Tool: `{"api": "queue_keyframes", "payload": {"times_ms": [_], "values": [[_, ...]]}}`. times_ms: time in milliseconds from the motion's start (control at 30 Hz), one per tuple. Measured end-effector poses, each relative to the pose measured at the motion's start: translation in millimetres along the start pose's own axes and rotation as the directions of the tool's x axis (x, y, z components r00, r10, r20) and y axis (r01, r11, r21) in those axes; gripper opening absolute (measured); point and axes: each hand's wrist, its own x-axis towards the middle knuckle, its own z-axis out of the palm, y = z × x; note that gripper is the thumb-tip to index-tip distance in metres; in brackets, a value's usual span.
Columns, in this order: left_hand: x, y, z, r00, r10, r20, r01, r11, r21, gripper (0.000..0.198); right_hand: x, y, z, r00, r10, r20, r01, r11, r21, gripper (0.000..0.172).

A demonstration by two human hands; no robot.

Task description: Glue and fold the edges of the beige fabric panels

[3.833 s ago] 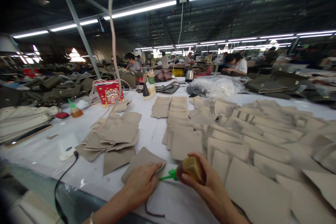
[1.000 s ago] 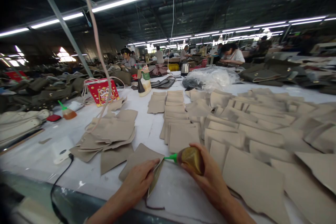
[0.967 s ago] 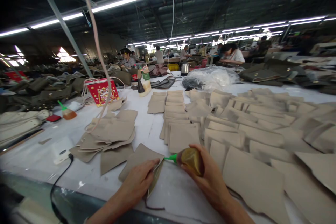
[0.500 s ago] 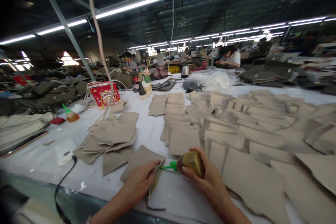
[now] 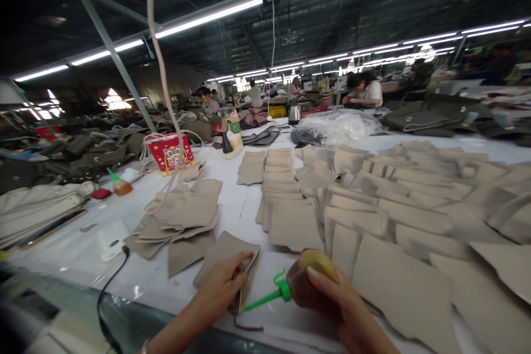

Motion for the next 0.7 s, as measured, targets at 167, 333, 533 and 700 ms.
{"api": "queue_keyframes", "payload": {"times_ms": [167,333,533,700], "values": [[-0.9,-0.7,-0.2,1.000,-0.022,-0.005,0.022,0.999,-0.030,0.048,3.7,9.1,-7.4,0.999,-0.032,-0.016,0.034,0.994,0.103,0.049],[-0.7,0.4,0.9,0.999,-0.054,-0.003,0.053,0.996,-0.068,0.048,1.3,4.5,8.4,0.976,-0.210,-0.053,0.188,0.944,-0.270,0.053],[-0.6,-0.9,1.7,0.997,-0.072,-0.003,0.071,0.991,-0.110,0.048,-3.4,3.0,17.3,0.949,-0.312,-0.048,0.244,0.822,-0.514,0.051],[0.7,-0.7,4.3,0.997,-0.078,0.005,0.078,0.989,-0.127,0.048,-5.6,0.1,21.7,0.972,-0.234,-0.025,0.203,0.887,-0.415,0.049]]}}
